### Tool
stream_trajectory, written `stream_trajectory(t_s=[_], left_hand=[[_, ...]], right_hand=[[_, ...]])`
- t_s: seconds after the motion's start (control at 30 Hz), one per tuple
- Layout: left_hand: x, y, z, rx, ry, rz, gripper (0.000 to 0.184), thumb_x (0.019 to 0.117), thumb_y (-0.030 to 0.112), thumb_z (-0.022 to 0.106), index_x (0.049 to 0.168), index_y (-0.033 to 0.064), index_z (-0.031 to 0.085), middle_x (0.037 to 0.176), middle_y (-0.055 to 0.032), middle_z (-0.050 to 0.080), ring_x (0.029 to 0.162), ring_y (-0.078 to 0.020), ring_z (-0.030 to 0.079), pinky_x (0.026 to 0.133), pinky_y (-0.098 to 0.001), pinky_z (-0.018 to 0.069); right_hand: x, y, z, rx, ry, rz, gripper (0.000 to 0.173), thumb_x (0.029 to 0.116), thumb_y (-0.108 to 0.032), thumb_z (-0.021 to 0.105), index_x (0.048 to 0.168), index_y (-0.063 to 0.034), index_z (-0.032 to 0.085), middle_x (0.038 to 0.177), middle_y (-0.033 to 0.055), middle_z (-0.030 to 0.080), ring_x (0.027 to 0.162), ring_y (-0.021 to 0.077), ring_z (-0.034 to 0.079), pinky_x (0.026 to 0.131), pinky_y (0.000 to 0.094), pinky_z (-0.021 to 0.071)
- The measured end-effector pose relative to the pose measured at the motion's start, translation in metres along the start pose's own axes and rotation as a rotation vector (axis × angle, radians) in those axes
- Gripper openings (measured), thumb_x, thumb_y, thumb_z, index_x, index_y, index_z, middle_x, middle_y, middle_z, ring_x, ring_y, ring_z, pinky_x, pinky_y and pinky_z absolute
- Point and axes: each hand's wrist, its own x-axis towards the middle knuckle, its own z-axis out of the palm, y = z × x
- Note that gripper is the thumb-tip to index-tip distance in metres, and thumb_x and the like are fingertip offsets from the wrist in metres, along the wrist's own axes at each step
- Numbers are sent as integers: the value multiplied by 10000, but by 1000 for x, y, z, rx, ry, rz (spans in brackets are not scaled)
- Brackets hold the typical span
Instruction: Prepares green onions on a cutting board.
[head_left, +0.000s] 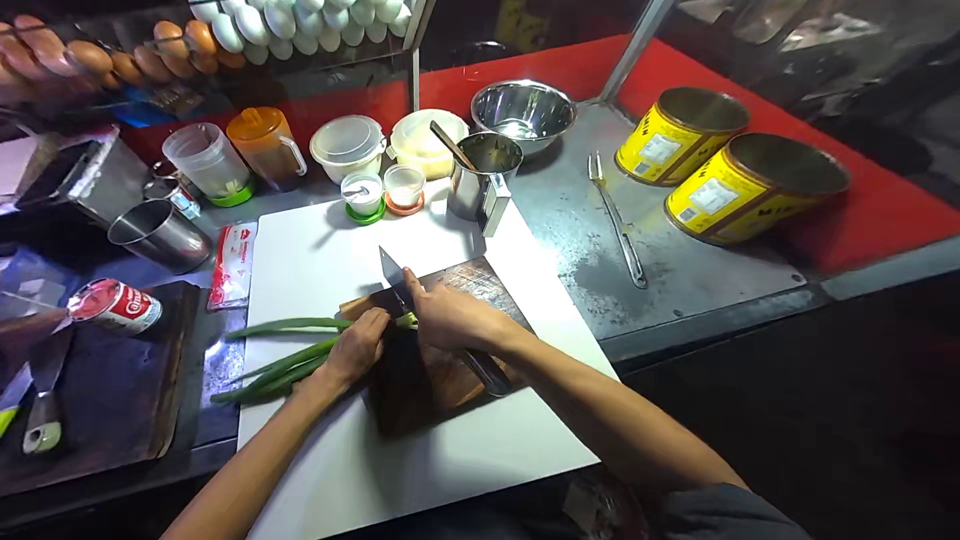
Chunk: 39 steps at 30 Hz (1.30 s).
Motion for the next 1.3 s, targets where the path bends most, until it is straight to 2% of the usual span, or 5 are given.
stream_trajectory(t_s=[0.37, 0.53, 0.67, 1.13, 1.3], left_hand=[[19, 28, 16, 114, 185, -228, 178, 925, 10, 594, 959, -128, 701, 943, -259, 715, 919, -389, 730, 856, -460, 592], [12, 9, 16, 65, 159, 2, 163, 959, 73, 612, 942, -56, 710, 931, -210, 724, 892, -330, 737, 831, -402, 603], [22, 10, 14, 70, 182, -67, 149, 921, 7, 603, 929, -99, 708, 907, -242, 715, 868, -362, 737, 801, -432, 606], [27, 31, 24, 158, 296, -261, 147, 910, 18, 612, 899, -85, 717, 861, -214, 720, 834, -346, 738, 781, -454, 603], [-10, 20, 14, 200, 93, -103, 310, 922, 20, 549, 1133, 69, 770, 1225, -83, 738, 1123, -346, 685, 950, -511, 527]], right_hand=[[26, -8, 20, 34, 117, -24, 932, 966, -99, 560, 1661, -169, -57, 1099, 244, 665, 1041, 431, 669, 879, 606, 519], [30, 0, -18, 1, -11, -81, 921, 981, -121, 586, 1654, -118, -43, 938, 193, 636, 747, 288, 678, 660, 452, 564], [27, -9, 14, 16, 114, -21, 912, 973, -97, 550, 1663, -182, -40, 1133, 243, 656, 1041, 422, 668, 864, 603, 523], [33, -3, 15, 127, 131, -18, 920, 974, -120, 548, 1655, -145, -71, 1121, 239, 657, 1054, 411, 667, 883, 586, 528], [39, 25, 12, 133, 137, -30, 926, 987, -136, 548, 1659, -208, -86, 986, 218, 666, 902, 380, 684, 789, 554, 547]])
